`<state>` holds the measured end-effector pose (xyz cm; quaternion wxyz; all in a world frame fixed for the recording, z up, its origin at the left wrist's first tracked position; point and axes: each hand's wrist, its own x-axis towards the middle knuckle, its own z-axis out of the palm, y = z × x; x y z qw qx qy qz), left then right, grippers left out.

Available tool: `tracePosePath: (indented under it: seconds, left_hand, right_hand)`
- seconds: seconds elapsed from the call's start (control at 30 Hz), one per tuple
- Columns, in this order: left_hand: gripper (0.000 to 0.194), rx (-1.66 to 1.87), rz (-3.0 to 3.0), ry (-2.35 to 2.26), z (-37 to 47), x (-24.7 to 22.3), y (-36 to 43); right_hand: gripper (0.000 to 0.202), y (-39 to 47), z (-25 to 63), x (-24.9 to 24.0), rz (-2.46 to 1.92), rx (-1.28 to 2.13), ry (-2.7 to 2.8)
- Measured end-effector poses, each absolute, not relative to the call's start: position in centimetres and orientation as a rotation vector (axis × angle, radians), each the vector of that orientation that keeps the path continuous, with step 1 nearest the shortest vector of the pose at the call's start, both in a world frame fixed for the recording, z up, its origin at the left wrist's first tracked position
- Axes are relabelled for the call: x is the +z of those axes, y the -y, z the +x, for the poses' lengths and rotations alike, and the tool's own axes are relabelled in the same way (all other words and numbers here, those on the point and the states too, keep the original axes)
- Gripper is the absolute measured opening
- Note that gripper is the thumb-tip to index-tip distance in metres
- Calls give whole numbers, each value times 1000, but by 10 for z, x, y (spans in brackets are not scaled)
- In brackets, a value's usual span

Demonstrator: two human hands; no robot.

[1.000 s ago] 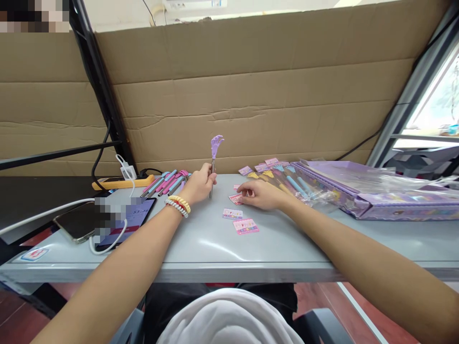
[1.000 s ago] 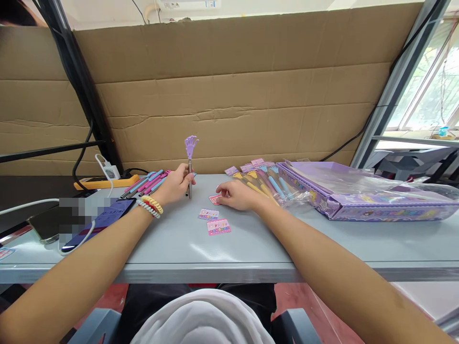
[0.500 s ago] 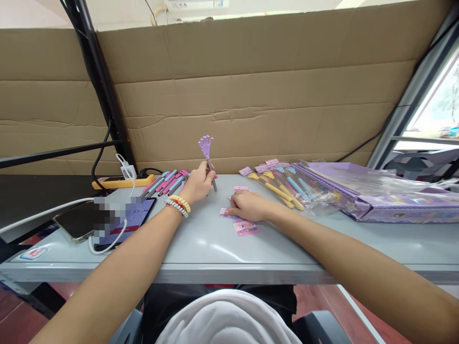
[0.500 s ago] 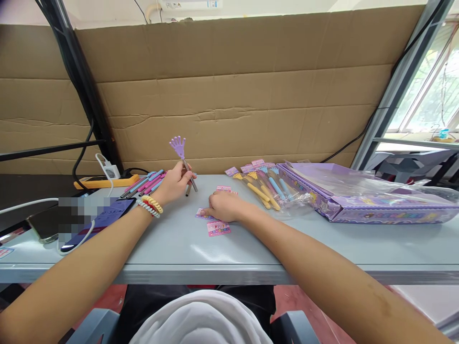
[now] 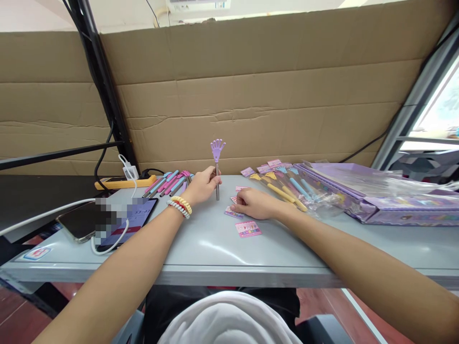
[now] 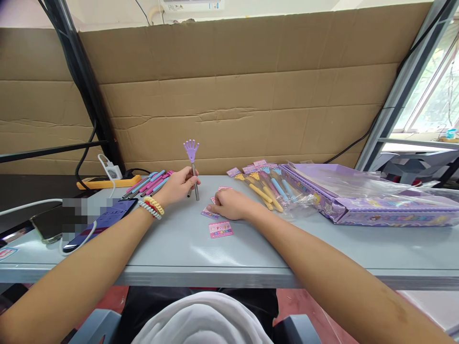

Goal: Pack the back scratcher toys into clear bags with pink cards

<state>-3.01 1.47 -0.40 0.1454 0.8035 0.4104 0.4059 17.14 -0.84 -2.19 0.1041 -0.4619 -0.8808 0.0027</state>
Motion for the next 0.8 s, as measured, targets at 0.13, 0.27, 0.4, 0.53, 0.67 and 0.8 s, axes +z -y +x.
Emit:
tracePosePath:
  seconds: [0.13,0.27,0.4,0.53,0.67,0.8]
  left_hand:
    - [16,1129,2396,-1199,-29,-3,-13]
    - [20,1142,2480,-1224,-28,-2,-10]
    - [22,1198,2488,-1210,-28,0,-8]
    - [23,1153,2564,-1184,-28,-1,-9]
    - [26,1268,2671,-1137,-29,-3,-13]
    - [28,1343,2684,-1179,-31,-4,-15]
  right_hand:
    - [34,9,173,-19,-1305,-11,2517]
    - [30,13,173,-14,-1300,-7,2412]
    - [32,15,175,-11,-1329,30,2354]
    - [32,13,178,-12,-1296,75,2325]
    - [45,11,179,-12,-1151,73,2140]
    - [53,12,181,-11,-1026,-12,1941]
